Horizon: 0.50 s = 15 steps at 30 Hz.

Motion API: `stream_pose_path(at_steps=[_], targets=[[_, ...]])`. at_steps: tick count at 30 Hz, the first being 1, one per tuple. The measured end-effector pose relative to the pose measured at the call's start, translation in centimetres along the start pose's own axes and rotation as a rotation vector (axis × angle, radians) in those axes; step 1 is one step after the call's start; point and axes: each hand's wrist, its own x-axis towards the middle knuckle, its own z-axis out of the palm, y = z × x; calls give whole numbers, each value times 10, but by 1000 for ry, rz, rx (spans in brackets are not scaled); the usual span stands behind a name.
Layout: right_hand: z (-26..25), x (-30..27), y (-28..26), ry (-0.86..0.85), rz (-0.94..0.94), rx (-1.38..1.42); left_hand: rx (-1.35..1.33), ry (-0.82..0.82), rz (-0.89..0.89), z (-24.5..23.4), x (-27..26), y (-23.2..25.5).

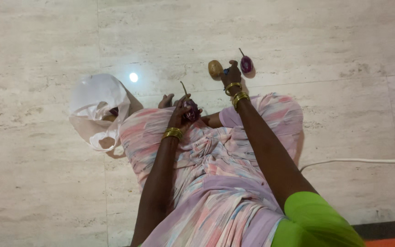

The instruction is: The person sits on the floor and peels an eggplant and a potato using a small knife. They hold the vegetables in one hand and carefully remove the skin with the other, placing the peeled items aside.

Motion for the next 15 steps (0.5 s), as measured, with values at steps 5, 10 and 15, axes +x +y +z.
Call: stream_pose_path(at_steps=[5,10,15], targets=[[-4,-36,11,-306,258,916,-30,-86,12,-7,-2,-5],[-32,-106,10,-490,188,1133,-247,-210,-50,-17,2,-20],[-74,-176,-25,-264,-57,899,-331,-274,-51,-21,-3,-42]])
